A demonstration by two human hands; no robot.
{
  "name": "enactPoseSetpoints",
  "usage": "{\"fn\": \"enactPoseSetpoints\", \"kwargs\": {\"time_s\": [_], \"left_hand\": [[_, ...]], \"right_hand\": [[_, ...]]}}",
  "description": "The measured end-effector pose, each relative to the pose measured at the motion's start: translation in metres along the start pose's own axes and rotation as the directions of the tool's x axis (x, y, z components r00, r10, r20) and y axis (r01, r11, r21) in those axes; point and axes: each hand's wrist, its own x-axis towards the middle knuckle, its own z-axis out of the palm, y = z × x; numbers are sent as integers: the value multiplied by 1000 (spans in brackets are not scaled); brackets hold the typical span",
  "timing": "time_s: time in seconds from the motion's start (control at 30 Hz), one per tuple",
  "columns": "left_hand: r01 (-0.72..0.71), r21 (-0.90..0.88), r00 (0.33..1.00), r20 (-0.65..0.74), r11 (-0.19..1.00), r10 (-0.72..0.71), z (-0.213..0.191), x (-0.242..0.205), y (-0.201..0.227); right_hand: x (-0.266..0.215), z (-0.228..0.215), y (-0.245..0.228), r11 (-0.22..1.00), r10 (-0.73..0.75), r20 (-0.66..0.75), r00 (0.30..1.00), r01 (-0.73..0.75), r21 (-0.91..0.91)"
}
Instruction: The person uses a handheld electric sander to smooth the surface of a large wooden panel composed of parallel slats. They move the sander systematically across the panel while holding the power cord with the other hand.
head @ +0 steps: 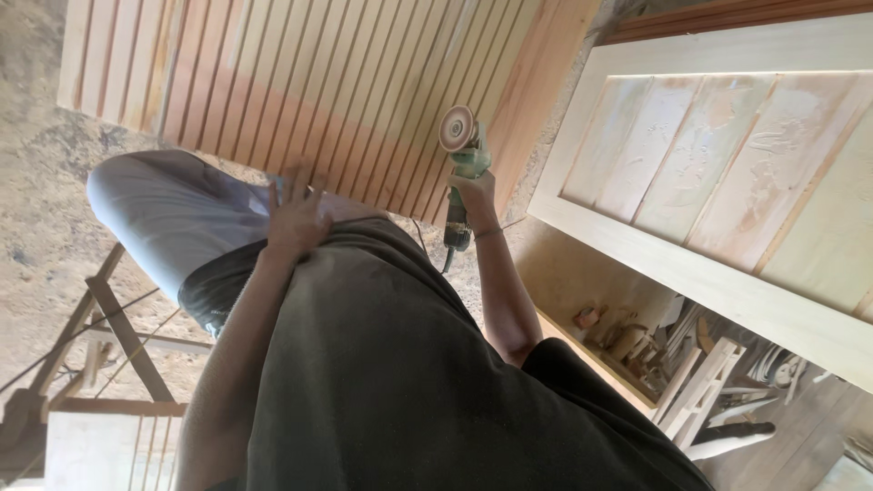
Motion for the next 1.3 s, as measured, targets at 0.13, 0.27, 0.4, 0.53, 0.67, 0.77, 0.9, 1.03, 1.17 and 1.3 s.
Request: {"fn": "enactPoseSetpoints", "kwargs": {"time_s": [0.13, 0.27, 0.4, 0.53, 0.67, 0.77, 0.9, 1.03, 1.17, 1.3], "left_hand": [[-141, 135, 990, 30, 981, 138, -12, 2, -9], [-153, 96, 987, 73, 984, 146, -31, 31, -34], [-297, 110, 953, 103, 949, 286, -67, 77, -71], [-370, 120, 893, 319, 921, 317, -100, 103, -106], [-253, 175, 958, 183, 951, 221, -133, 129, -136], [-122, 40, 992, 14, 992, 122, -154, 130, -162], [12, -21, 999, 36, 1000, -11, -173, 123, -174], [41, 0, 999, 32, 999, -41, -170, 115, -173], [82, -38, 997, 8, 996, -82, -170, 123, -172], [96, -23, 995, 23, 995, -95, -171, 122, -166]], "right_hand": [[-3, 17, 8, 998, -60, -41, 997, 60, -13], [-18, 31, 6, 1000, 17, -79, 997, -17, -3], [-20, 48, 2, 994, -77, -202, 976, 58, -96], [-14, 58, 1, 952, -226, -287, 931, 149, -266], [24, 56, -23, 901, -164, -424, 891, -40, -432], [35, 62, -30, 897, -97, -390, 916, -90, -433], [43, 65, -41, 859, -145, -378, 915, -74, -507], [43, 66, -44, 852, -182, -354, 917, -32, -522], [49, 76, -53, 832, -49, -428, 902, -201, -518], [48, 78, -62, 845, -29, -443, 896, -215, -489]]}}
